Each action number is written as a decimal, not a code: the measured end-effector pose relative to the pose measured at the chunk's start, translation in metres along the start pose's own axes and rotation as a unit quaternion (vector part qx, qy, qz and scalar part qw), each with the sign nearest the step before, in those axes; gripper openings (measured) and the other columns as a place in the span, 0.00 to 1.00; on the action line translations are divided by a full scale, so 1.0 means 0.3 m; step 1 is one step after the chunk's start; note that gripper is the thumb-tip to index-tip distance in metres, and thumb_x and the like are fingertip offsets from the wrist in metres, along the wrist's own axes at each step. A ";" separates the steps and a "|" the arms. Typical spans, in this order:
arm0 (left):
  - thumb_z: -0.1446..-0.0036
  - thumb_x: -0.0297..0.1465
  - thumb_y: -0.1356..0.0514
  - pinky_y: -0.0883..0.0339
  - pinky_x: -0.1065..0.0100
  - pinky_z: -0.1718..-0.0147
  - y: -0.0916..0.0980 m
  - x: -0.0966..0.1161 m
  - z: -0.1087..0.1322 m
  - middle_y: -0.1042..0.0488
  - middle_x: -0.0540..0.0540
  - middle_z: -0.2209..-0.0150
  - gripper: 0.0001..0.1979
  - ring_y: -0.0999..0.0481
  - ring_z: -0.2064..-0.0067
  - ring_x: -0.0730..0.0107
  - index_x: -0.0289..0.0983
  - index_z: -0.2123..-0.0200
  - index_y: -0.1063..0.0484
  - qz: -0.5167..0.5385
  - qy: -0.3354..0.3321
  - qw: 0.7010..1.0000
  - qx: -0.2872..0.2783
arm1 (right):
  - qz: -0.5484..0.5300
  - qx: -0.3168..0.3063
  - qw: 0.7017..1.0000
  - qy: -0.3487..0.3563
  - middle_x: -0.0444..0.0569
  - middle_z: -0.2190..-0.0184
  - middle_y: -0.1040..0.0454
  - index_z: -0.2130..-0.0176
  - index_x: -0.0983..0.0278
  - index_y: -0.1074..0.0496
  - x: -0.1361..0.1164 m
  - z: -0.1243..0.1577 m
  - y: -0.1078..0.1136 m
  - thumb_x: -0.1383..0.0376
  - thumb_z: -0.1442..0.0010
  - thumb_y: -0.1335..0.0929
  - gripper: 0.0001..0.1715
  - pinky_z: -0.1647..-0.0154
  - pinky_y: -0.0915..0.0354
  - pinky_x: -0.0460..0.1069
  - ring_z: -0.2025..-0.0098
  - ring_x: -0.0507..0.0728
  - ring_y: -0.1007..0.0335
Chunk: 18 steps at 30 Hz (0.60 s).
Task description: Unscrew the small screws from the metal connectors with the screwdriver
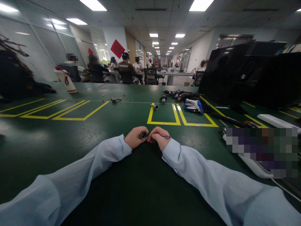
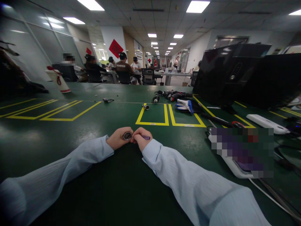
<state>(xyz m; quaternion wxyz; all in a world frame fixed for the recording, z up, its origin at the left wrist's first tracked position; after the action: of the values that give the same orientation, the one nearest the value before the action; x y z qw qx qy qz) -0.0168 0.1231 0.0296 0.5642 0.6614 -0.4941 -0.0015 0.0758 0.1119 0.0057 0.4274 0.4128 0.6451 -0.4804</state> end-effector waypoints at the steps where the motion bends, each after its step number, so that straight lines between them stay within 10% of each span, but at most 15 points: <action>1: 0.56 0.27 0.44 0.43 0.73 0.75 0.000 0.001 0.000 0.36 0.52 0.78 0.02 0.37 0.74 0.74 0.34 0.77 0.36 -0.001 0.000 1.000 0.001 | -0.002 0.000 1.000 -0.005 0.40 0.87 0.30 0.82 0.65 0.35 0.005 -0.002 0.000 0.72 0.60 0.39 0.06 0.81 0.40 0.42 0.84 0.47 0.37; 18: 0.56 0.28 0.44 0.42 0.73 0.75 0.009 -0.014 0.001 0.36 0.52 0.78 0.04 0.37 0.75 0.75 0.33 0.77 0.37 0.019 0.009 1.000 0.020 | -0.047 0.001 0.998 -0.047 0.41 0.86 0.28 0.80 0.65 0.35 0.042 -0.010 0.010 0.69 0.60 0.37 0.02 0.84 0.41 0.41 0.84 0.47 0.36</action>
<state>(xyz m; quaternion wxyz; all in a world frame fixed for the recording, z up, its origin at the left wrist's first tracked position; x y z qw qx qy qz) -0.0210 0.1261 0.0292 0.5554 0.6628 -0.5017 0.0251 0.0744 0.1170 -0.0065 0.4336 0.3595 0.6423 -0.5198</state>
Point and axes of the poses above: each hand's wrist, its own z-axis away from the middle knuckle, its own y-axis out of the back of the hand, x = y × z, the point moved 8 cm from there along -z, towards the middle knuckle
